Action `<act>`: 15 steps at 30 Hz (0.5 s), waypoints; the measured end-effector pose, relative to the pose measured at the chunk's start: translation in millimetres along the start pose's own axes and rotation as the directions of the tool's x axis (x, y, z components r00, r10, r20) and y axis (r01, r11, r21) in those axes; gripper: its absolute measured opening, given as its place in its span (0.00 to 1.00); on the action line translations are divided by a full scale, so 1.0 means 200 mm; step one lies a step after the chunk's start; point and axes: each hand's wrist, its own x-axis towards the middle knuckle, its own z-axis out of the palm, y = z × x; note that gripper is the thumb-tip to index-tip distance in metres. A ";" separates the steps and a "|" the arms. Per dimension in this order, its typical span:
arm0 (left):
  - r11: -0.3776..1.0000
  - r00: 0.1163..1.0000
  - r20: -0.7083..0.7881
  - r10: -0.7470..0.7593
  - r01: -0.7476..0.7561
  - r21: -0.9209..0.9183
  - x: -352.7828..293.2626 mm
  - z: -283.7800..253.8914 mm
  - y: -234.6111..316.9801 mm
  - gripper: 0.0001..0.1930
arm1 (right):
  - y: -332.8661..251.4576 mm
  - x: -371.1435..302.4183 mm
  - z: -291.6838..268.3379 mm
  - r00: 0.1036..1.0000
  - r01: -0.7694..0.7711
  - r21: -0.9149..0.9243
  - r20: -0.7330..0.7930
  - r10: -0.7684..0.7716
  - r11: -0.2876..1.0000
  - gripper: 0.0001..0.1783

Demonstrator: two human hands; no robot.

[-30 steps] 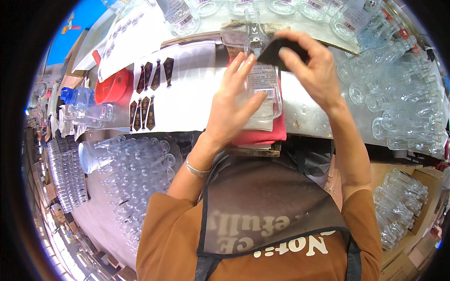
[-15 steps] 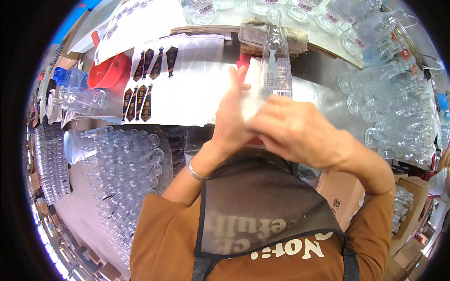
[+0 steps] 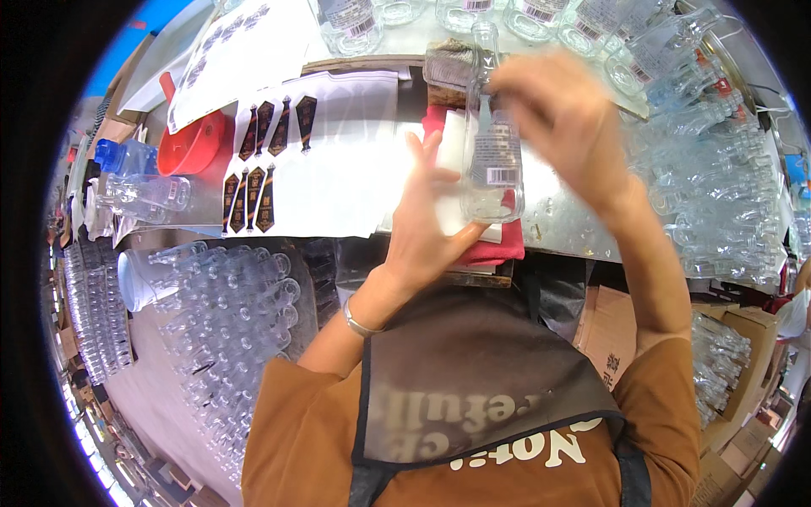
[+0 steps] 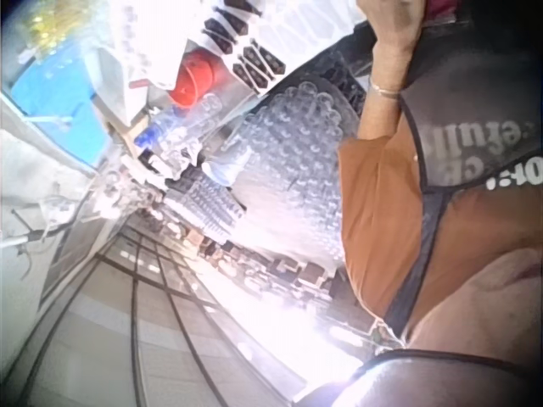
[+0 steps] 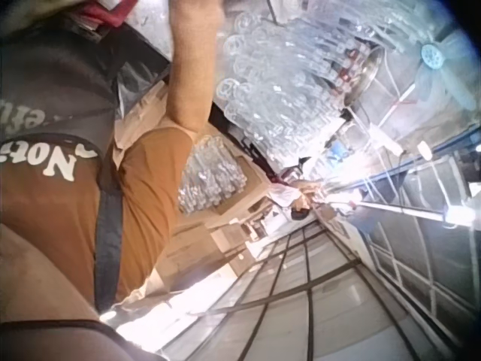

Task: The person repeatedly picks up clear plastic bottles, applies a dark rectangular label to each bottle, and places the labeled bottles on a nearby surface. The process is performed one at a time in a repetitive sequence.

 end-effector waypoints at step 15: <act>0.992 0.973 0.206 -0.106 0.119 -0.048 0.02 -0.09 0.01 0.50 | 0.08 -0.27 0.01 0.925 -0.371 0.477 0.117 0.361 0.797 0.09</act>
